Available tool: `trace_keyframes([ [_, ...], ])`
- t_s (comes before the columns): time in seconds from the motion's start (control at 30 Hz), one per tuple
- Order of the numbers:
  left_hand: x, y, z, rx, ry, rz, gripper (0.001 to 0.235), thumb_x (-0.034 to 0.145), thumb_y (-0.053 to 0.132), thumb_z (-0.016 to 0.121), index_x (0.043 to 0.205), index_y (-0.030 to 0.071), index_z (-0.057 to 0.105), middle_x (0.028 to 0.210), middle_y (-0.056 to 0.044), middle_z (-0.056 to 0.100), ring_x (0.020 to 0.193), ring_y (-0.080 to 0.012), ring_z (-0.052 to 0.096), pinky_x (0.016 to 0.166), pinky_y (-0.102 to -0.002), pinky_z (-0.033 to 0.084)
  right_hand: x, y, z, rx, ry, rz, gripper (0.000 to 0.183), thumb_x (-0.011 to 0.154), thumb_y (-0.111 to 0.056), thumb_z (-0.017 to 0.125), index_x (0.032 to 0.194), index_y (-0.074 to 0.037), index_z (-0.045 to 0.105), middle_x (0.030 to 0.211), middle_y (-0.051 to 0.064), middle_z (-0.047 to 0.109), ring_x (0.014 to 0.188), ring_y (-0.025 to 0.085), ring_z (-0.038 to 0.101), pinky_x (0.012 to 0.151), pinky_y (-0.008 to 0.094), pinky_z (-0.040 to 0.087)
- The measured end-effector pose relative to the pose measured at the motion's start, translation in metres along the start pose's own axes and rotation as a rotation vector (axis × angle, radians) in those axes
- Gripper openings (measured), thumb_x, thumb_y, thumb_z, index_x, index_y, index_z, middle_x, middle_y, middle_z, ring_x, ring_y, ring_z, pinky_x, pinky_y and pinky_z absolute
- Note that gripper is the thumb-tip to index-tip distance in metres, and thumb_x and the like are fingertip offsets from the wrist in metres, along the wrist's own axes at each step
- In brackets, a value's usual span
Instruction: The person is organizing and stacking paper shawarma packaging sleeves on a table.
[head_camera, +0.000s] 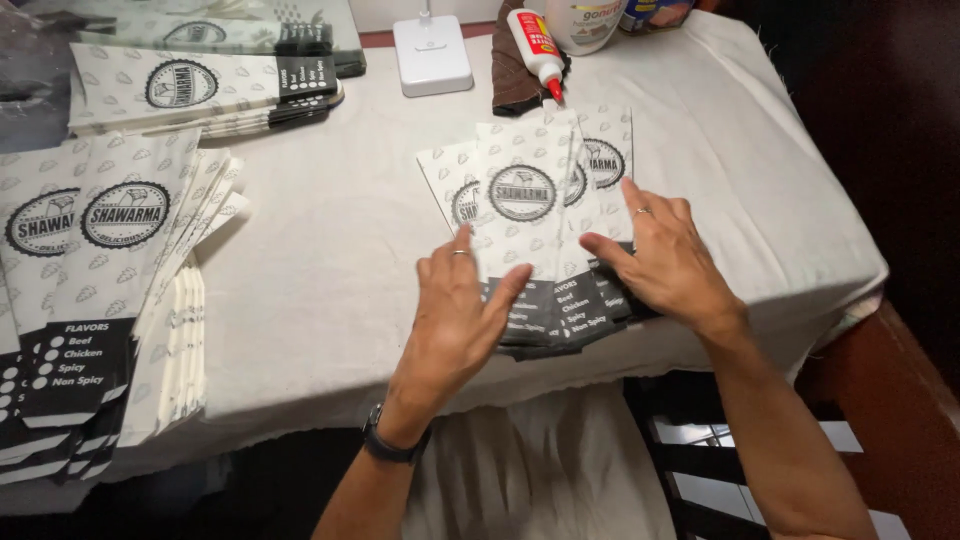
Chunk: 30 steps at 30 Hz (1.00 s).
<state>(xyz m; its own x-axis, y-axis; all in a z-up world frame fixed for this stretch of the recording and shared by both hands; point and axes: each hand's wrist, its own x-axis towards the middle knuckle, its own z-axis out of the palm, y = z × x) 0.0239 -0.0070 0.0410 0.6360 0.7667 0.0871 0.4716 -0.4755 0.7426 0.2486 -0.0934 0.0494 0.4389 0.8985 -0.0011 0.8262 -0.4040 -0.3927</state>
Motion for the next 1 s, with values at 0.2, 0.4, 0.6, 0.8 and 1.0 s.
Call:
trace_keyframes([
  [0.2, 0.14, -0.056, 0.004, 0.429, 0.431, 0.223, 0.054, 0.093, 0.046, 0.069, 0.129, 0.006, 0.063, 0.1, -0.015, 0.054, 0.099, -0.0424, 0.056, 0.076, -0.059, 0.045, 0.108, 0.06, 0.01, -0.05, 0.269, -0.253, 0.054, 0.103, -0.041, 0.064, 0.15, -0.015, 0.058, 0.11, 0.015, 0.053, 0.111, 0.041, 0.061, 0.097, 0.048, 0.048],
  [0.4, 0.277, -0.078, 0.03, 0.287, 0.21, 0.292, 0.032, 0.091, 0.019, 0.072, 0.122, 0.025, 0.074, 0.114, -0.005, 0.048, 0.11, -0.0347, 0.051, 0.087, -0.057, 0.052, 0.224, 0.025, 0.037, 0.162, 0.242, -0.363, 0.03, 0.098, -0.02, 0.066, 0.126, -0.022, 0.077, 0.095, 0.019, 0.068, 0.093, 0.042, 0.07, 0.08, 0.053, 0.056],
  [0.6, 0.301, -0.1, 0.064, 0.478, 0.227, 0.321, 0.022, 0.089, 0.034, 0.076, 0.082, 0.014, 0.081, 0.1, -0.004, 0.061, 0.094, -0.0274, 0.059, 0.075, -0.052, 0.056, 0.271, 0.025, 0.096, -0.393, 0.237, -0.25, 0.026, 0.1, -0.036, 0.057, 0.114, -0.031, 0.078, 0.082, 0.013, 0.069, 0.08, 0.038, 0.076, 0.075, 0.057, 0.058],
  [0.8, 0.339, -0.121, 0.085, 0.16, 0.224, 0.329, 0.011, 0.081, 0.008, 0.078, 0.074, 0.001, 0.073, 0.088, -0.016, 0.067, 0.087, -0.0425, 0.071, 0.073, -0.057, 0.062, 0.254, 0.002, 0.057, -0.251, 0.172, -0.233, 0.023, 0.095, -0.034, 0.064, 0.093, -0.021, 0.083, 0.078, 0.019, 0.075, 0.085, 0.046, 0.075, 0.079, 0.057, 0.058],
  [1.0, 0.341, -0.106, 0.085, 0.208, 0.336, 0.36, 0.019, 0.077, -0.002, 0.07, 0.062, -0.005, 0.058, 0.072, -0.026, 0.064, 0.066, -0.0424, 0.064, 0.057, -0.052, 0.051, 0.257, 0.006, 0.057, -0.344, 0.304, -0.302, 0.012, 0.093, -0.019, 0.079, 0.082, -0.013, 0.076, 0.069, 0.007, 0.07, 0.06, 0.021, 0.064, 0.054, 0.041, 0.055],
])
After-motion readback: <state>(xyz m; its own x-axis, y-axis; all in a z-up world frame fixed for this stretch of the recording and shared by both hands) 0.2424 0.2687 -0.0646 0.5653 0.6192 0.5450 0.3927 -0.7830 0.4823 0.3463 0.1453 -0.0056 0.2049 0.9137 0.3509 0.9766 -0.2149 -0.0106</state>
